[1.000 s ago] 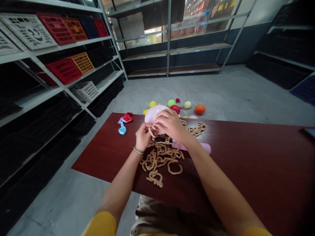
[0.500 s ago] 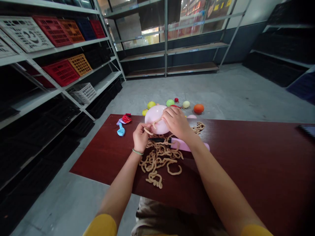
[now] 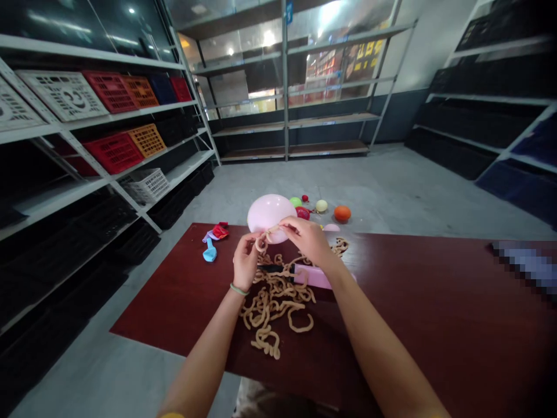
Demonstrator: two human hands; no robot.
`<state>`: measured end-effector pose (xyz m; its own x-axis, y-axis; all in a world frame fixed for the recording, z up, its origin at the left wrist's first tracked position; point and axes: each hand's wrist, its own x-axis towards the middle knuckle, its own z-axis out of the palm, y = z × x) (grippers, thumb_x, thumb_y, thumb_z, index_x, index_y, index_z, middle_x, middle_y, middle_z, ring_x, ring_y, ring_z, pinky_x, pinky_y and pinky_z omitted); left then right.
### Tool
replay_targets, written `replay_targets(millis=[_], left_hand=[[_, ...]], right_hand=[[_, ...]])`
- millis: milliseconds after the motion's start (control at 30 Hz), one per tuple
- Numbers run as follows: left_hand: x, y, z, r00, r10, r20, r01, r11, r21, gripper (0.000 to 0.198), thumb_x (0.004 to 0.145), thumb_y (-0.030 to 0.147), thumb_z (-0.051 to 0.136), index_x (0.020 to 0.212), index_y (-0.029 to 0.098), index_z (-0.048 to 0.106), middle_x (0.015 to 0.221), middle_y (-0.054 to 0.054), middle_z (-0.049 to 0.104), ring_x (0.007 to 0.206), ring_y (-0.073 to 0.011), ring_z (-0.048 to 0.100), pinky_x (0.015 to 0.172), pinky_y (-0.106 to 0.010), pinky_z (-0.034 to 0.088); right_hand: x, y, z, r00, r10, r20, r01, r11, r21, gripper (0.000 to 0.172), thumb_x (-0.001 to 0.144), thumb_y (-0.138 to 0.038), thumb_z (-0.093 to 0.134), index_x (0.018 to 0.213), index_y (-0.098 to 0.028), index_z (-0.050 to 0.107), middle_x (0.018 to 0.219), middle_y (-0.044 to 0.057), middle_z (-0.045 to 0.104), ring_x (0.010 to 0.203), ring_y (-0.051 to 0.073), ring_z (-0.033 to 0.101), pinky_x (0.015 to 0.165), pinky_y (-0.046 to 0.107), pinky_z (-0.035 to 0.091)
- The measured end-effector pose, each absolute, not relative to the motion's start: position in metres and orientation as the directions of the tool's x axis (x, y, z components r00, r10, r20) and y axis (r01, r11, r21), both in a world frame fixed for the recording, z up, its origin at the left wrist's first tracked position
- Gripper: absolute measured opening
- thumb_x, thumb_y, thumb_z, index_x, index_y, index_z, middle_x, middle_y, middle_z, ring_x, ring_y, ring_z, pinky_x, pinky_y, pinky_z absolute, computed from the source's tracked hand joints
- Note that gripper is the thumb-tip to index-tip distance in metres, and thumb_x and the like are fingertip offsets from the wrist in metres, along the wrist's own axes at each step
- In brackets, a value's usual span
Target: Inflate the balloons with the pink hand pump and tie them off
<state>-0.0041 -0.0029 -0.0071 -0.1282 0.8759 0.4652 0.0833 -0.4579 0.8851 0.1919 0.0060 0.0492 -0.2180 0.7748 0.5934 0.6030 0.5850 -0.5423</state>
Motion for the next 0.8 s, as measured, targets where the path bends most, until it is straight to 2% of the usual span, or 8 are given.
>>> replay_targets(millis=[100, 200, 267, 367, 467, 533, 667, 800], left_hand=[[0.010, 0.011, 0.005, 0.043, 0.864, 0.502, 0.047, -0.504, 0.863, 0.034, 0.091, 0.034, 0.060, 0.122, 0.020, 0.062, 0.126, -0.013, 0.065, 0.117, -0.0232, 0.062, 0.105, -0.045, 0.046], [0.030, 0.036, 0.023, 0.200, 0.829, 0.521, 0.047, -0.540, 0.841, 0.066, 0.088, 0.029, 0.063, 0.149, 0.028, 0.038, 0.157, -0.010, 0.037, 0.145, -0.0244, 0.034, 0.119, -0.046, 0.029], [0.042, 0.050, 0.033, 0.209, 0.829, 0.519, 0.075, -0.542, 0.837, 0.080, 0.085, 0.025, 0.066, 0.155, 0.030, 0.026, 0.163, -0.008, 0.024, 0.150, -0.0241, 0.021, 0.122, -0.044, 0.021], [0.049, 0.059, 0.038, 0.155, 0.855, 0.494, 0.071, -0.509, 0.858, 0.067, 0.088, 0.025, 0.059, 0.151, 0.026, 0.035, 0.158, -0.010, 0.035, 0.146, -0.0241, 0.032, 0.119, -0.043, 0.027], [0.036, 0.053, 0.030, 0.096, 0.898, 0.430, 0.102, -0.438, 0.893, 0.040, 0.091, 0.029, 0.054, 0.130, 0.020, 0.059, 0.136, -0.012, 0.060, 0.127, -0.0240, 0.056, 0.110, -0.041, 0.040], [0.018, 0.044, 0.020, 0.036, 0.920, 0.391, 0.154, -0.392, 0.907, 0.030, 0.090, 0.030, 0.056, 0.116, 0.019, 0.067, 0.121, -0.011, 0.069, 0.114, -0.0234, 0.063, 0.102, -0.039, 0.046], [-0.030, 0.027, -0.002, -0.102, 0.924, 0.369, 0.291, -0.328, 0.899, 0.024, 0.089, 0.030, 0.057, 0.107, 0.019, 0.069, 0.108, -0.009, 0.072, 0.101, -0.0224, 0.066, 0.093, -0.037, 0.050], [-0.085, 0.020, -0.015, -0.243, 0.872, 0.426, 0.519, -0.254, 0.816, 0.021, 0.090, 0.026, 0.055, 0.105, 0.020, 0.068, 0.109, -0.009, 0.071, 0.101, -0.0220, 0.065, 0.094, -0.037, 0.048]], right_hand=[[0.198, 0.009, 0.052, -0.124, 0.767, 0.630, 0.564, 0.577, -0.591, 0.021, 0.097, -0.031, 0.049, 0.107, -0.026, 0.067, 0.097, 0.002, 0.074, 0.084, 0.017, 0.069, 0.074, 0.030, 0.052], [0.204, 0.013, 0.054, -0.011, 0.755, 0.656, 0.562, 0.547, -0.620, 0.041, 0.096, -0.027, 0.046, 0.136, -0.027, 0.052, 0.126, 0.007, 0.066, 0.113, 0.020, 0.064, 0.095, 0.036, 0.052], [0.208, 0.016, 0.054, 0.016, 0.753, 0.658, 0.593, 0.523, -0.612, 0.053, 0.094, -0.023, 0.046, 0.147, -0.027, 0.040, 0.138, 0.009, 0.058, 0.126, 0.021, 0.056, 0.106, 0.040, 0.046], [0.211, 0.018, 0.053, -0.023, 0.752, 0.659, 0.626, 0.525, -0.577, 0.047, 0.094, -0.022, 0.046, 0.141, -0.025, 0.049, 0.136, 0.009, 0.060, 0.126, 0.023, 0.055, 0.107, 0.044, 0.045], [0.209, 0.017, 0.051, -0.072, 0.755, 0.652, 0.629, 0.542, -0.557, 0.035, 0.095, -0.023, 0.047, 0.127, -0.024, 0.060, 0.128, 0.009, 0.065, 0.119, 0.023, 0.060, 0.103, 0.044, 0.048], [0.204, 0.016, 0.049, -0.101, 0.763, 0.638, 0.626, 0.547, -0.556, 0.031, 0.095, -0.024, 0.047, 0.121, -0.023, 0.064, 0.124, 0.009, 0.067, 0.115, 0.023, 0.062, 0.100, 0.042, 0.050], [0.184, 0.015, 0.040, -0.154, 0.746, 0.648, 0.600, 0.592, -0.539, 0.027, 0.097, -0.026, 0.046, 0.116, -0.022, 0.065, 0.116, 0.008, 0.070, 0.108, 0.022, 0.065, 0.096, 0.039, 0.051], [0.150, 0.009, 0.023, -0.275, 0.738, 0.616, 0.591, 0.635, -0.497, 0.027, 0.098, -0.025, 0.045, 0.116, -0.022, 0.065, 0.112, 0.006, 0.070, 0.103, 0.021, 0.066, 0.092, 0.036, 0.051]])
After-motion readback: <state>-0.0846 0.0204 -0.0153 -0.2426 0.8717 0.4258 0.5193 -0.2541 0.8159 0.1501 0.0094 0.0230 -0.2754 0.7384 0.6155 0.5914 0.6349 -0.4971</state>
